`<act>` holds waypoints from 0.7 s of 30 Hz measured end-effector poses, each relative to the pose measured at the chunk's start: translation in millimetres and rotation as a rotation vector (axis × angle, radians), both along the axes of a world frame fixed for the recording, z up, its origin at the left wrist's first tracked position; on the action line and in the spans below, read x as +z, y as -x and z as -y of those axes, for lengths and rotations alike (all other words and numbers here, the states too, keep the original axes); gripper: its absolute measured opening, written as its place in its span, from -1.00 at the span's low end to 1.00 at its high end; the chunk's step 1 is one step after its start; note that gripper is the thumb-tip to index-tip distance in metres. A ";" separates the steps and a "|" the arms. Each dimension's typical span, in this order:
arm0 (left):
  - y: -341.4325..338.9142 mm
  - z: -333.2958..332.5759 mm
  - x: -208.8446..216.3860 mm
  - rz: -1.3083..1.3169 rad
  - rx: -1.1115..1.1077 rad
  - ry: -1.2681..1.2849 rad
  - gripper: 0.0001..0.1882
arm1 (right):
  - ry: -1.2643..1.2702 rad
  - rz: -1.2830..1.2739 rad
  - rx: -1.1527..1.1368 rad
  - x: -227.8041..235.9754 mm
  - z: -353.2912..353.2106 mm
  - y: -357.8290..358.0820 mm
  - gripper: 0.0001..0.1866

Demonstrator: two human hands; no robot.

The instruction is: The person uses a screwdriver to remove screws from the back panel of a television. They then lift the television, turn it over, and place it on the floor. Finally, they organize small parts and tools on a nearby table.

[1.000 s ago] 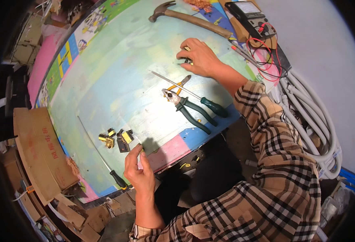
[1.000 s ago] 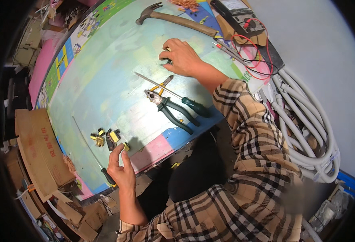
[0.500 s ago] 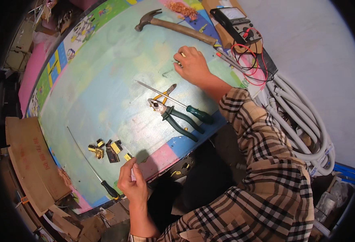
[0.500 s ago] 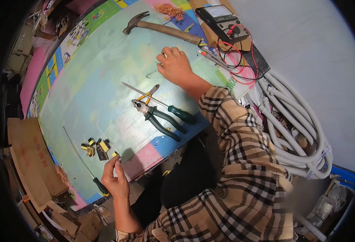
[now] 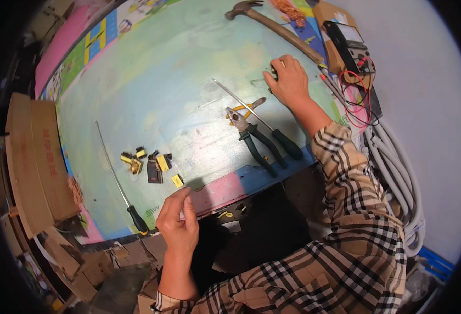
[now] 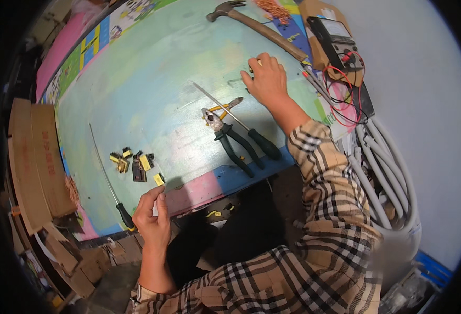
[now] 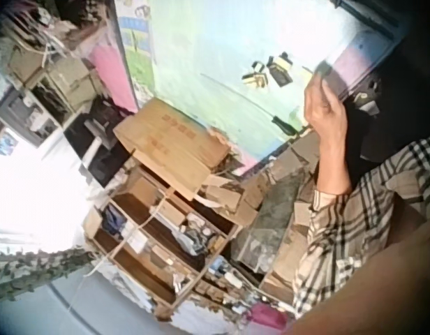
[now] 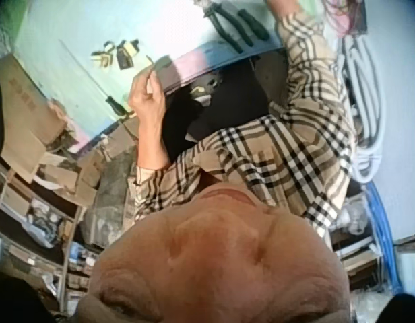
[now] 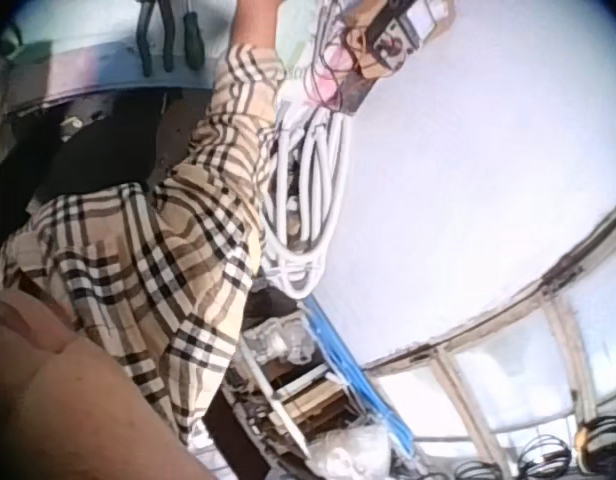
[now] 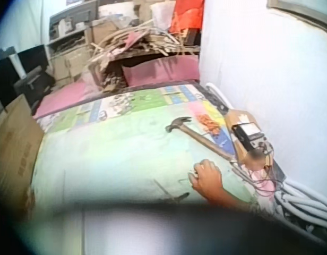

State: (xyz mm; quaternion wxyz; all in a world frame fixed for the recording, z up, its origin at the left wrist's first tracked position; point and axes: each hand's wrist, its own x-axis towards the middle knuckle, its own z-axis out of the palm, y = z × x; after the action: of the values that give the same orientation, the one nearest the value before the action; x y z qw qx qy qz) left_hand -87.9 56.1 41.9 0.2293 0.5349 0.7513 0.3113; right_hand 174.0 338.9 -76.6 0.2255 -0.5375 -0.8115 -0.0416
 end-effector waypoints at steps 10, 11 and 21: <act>1.6 8.6 0.9 0.034 -0.021 -0.063 -0.86 | 0.149 -0.099 -0.005 -1.6 -20.3 -10.8 -0.89; 1.2 9.4 1.5 0.029 -0.024 -0.075 -0.86 | 0.172 -0.096 -0.047 10.2 -20.6 -1.2 -0.90; -7.1 7.3 9.2 -0.003 -0.035 -0.141 -0.87 | 0.499 -0.298 0.603 4.2 110.6 243.3 -0.87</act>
State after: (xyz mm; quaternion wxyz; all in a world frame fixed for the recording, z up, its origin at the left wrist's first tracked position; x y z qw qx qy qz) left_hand -80.7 48.8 51.1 0.1951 0.5632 0.7185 0.3584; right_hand -69.4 228.3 -72.4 0.2053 -0.3140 -0.8763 0.3024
